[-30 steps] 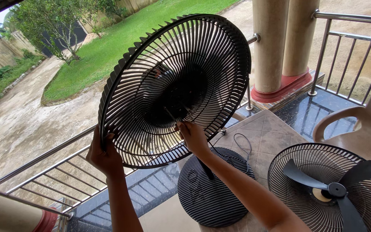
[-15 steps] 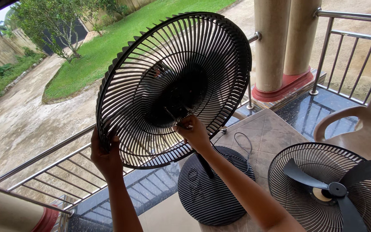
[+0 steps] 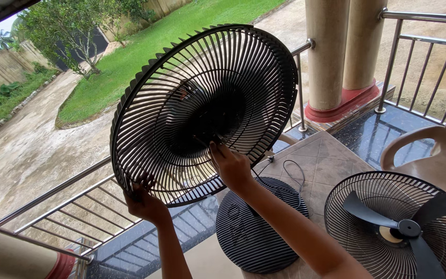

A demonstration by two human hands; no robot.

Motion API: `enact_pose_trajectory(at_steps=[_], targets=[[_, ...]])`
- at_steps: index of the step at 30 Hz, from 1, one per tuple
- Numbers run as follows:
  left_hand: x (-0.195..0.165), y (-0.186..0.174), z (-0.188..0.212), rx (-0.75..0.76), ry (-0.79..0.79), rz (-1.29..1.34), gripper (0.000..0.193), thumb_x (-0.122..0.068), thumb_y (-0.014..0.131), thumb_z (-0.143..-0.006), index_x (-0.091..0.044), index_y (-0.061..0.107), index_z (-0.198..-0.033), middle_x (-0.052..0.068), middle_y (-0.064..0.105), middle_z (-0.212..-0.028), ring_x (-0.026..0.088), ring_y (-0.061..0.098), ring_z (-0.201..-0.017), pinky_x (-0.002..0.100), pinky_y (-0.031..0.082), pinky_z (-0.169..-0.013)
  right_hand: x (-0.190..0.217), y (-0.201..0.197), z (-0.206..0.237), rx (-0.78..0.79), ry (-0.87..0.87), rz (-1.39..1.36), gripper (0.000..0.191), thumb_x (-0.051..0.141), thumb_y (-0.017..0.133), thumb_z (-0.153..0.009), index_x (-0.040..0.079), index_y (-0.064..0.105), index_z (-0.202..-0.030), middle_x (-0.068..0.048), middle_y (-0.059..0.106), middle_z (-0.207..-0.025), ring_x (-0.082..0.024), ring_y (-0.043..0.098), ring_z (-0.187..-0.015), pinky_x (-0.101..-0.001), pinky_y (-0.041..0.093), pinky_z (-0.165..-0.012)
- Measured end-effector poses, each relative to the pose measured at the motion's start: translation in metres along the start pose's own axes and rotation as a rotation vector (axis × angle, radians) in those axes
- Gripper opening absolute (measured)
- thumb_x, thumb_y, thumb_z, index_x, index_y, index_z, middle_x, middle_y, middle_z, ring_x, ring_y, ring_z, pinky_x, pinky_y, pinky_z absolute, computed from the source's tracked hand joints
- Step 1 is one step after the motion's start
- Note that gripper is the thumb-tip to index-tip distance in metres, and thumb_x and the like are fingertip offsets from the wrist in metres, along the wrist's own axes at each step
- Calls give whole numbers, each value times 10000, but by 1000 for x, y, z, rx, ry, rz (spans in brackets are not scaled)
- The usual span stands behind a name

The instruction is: The person uses a screwdriver to loosen and remove screws from the front grille of a standing electric fan. They repeatedly adjust the grille and work on the central hub area while the fan remains on a tiled balcony floor.

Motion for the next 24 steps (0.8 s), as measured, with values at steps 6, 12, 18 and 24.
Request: enact_pose_trajectory(at_steps=[6,12,18,24], targets=[[-7,1,-4,22,14,-41,266,-191,534,-1151,29,649,-1246,124,744,-1067,170,740,-935,310,638,-787,-2,18,-20,387,81,135,203,132,648,-1021,-18,643,-1158,-56,704,-682,-92,599,-408,-238,456,-352],[-29,9,-1,71,47,-1,266,-162,504,-1155,35,645,-1267,124,752,-1083,175,751,-956,318,648,-832,-11,20,-33,489,159,71,344,295,624,-1002,-25,564,-1111,-88,676,-627,-167,609,-410,-290,488,-357],[-31,11,1,54,6,-1,252,-144,516,-1146,40,657,-1245,122,752,-1066,164,739,-926,310,637,-812,-37,28,-32,640,361,-62,332,347,558,-1066,16,571,-1095,-76,655,-554,-202,624,-430,-328,487,-407],[-33,13,5,41,52,-26,264,-138,529,-1147,32,667,-1294,120,760,-1072,157,734,-941,298,605,-822,-46,23,-29,556,486,-338,351,344,502,-1071,7,571,-1142,-33,672,-552,-164,637,-429,-300,476,-408]])
Point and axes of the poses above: each hand's wrist, its own z-axis away from the middle knuckle, its own y-axis out of the palm, x = y × z, the point moved 7 cm from there along -z, towards the middle knuckle
